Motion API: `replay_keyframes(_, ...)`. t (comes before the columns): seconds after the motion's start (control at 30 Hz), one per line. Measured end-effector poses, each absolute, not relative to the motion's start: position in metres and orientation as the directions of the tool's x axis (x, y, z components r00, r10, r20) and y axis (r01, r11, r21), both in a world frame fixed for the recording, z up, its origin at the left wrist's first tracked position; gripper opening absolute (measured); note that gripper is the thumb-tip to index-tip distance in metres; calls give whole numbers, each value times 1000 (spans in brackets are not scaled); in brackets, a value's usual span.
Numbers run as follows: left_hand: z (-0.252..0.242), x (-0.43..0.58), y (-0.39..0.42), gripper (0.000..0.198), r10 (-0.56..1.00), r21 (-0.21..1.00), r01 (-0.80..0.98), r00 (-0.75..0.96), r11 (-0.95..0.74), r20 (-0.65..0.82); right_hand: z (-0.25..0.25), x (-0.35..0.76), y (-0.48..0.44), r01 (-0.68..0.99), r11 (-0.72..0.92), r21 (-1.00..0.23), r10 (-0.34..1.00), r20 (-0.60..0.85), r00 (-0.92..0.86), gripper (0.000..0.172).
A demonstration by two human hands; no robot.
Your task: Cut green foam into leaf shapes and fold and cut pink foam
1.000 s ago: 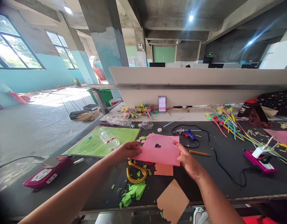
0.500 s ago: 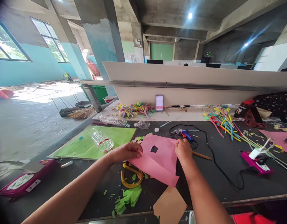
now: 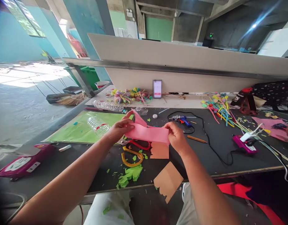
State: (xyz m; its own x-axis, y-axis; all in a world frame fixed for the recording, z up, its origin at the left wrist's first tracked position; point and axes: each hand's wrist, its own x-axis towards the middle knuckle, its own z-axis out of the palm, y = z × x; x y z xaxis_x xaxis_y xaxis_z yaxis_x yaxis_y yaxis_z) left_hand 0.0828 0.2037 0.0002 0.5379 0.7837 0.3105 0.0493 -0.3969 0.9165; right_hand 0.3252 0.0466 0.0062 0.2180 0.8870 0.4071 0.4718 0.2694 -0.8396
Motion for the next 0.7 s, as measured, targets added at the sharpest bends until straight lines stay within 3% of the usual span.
replay_keyframes(0.17,0,77,203,36,842,979,-66,501,-193,200,9,315,35,344,295,-891,917,365,159,5)
replay_keyframes(0.23,0,76,202,39,879,988,-87,451,-128,154,8,314,33,288,295,-911,916,356,187,11)
replay_keyframes(0.4,1,77,199,36,934,978,-92,290,-189,208,3,308,34,179,306,-935,893,347,286,18)
replay_keyframes(0.53,5,75,196,28,936,965,-58,233,-256,262,6,300,34,109,302,-947,913,320,251,33)
replay_keyframes(0.6,7,72,197,25,940,962,-70,205,-263,272,12,301,28,178,302,-937,914,338,227,39)
replay_keyframes(0.7,9,66,203,21,948,947,-195,145,-254,284,23,313,8,551,213,-807,905,376,200,41)
